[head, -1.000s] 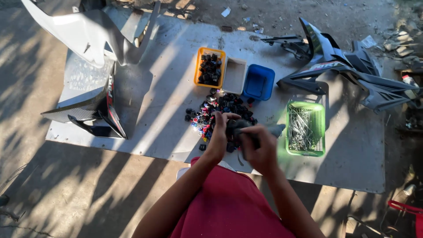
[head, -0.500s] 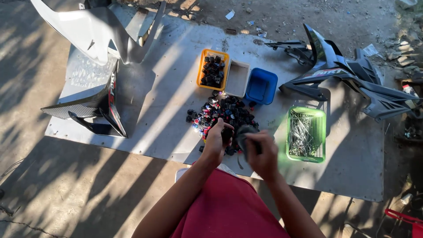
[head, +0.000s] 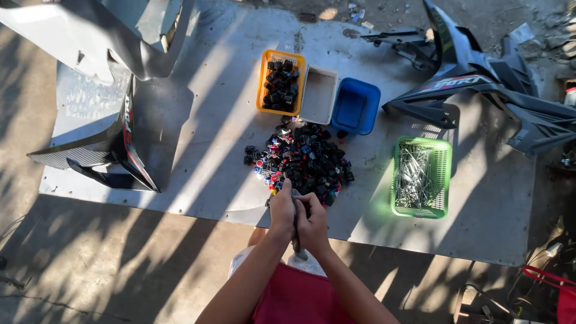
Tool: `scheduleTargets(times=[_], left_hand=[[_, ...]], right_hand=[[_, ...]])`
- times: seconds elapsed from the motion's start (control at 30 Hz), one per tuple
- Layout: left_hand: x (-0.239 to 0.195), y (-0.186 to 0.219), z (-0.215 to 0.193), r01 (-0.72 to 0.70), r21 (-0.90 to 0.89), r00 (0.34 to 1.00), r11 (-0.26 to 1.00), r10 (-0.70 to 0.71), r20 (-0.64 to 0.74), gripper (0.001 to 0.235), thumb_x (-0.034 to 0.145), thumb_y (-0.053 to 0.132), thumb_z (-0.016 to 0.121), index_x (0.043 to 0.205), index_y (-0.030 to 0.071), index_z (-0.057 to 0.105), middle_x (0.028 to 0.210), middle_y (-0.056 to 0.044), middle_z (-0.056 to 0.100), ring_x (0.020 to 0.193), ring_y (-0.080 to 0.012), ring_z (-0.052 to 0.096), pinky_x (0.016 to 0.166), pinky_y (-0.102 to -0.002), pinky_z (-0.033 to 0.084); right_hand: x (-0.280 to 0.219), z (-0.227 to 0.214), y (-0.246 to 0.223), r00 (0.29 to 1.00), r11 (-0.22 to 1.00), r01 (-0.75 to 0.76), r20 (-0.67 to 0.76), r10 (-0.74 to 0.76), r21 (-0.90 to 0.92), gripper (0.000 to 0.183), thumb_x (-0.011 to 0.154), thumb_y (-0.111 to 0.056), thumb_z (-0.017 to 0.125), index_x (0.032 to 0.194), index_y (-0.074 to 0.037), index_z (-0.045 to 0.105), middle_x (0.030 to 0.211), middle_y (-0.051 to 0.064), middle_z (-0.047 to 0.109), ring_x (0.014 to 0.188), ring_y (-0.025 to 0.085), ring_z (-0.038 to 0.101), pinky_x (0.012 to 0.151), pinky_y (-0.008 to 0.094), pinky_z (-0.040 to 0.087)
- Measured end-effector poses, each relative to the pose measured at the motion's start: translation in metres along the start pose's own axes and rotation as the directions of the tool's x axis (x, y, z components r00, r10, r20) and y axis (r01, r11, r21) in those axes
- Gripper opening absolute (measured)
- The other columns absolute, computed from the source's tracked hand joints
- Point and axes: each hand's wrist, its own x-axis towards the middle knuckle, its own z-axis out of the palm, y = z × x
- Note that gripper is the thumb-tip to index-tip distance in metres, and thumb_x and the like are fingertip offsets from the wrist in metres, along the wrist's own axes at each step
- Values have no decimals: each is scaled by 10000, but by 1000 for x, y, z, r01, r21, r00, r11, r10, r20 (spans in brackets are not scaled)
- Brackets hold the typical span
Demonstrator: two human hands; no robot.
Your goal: The person wipes small black plastic parts with a cloth, picking them from a pile on a table and placing them into a yellow basket. The person also handles a gray motorcycle fairing and a green basket containing metal fasteners.
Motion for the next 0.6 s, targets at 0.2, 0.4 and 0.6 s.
scheduleTargets(times=[0.2,0.4,0.6], left_hand=[[149,26,0,-204,-55,960,977,189,-208,504,1004,521,636,783,94,485,631,-52,456,500,-126,459,472,-259,360],[315,99,66,-426,379,879,821,474,-38,457,891,421,716,1117,55,564,1076,-109,656,943,-182,647,849,-338,551],[398,109,108,-650,605,613,461,788,59,402,855,352,757,1122,55,712,975,-109,789,859,-252,763,794,-381,590]], right_hand=[[23,-42,61,903,940,-217,312,295,-261,73,1000,-115,679,1018,-83,742,826,179,739,796,356,751,710,462,583],[41,-80,107,795,679,-569,-98,599,-464,793,688,-307,905,1351,-102,520,1132,126,745,921,249,755,804,380,604],[57,-82,183,978,841,-202,-145,148,-501,140,882,-76,666,1016,-41,680,997,101,669,860,272,656,808,379,528]])
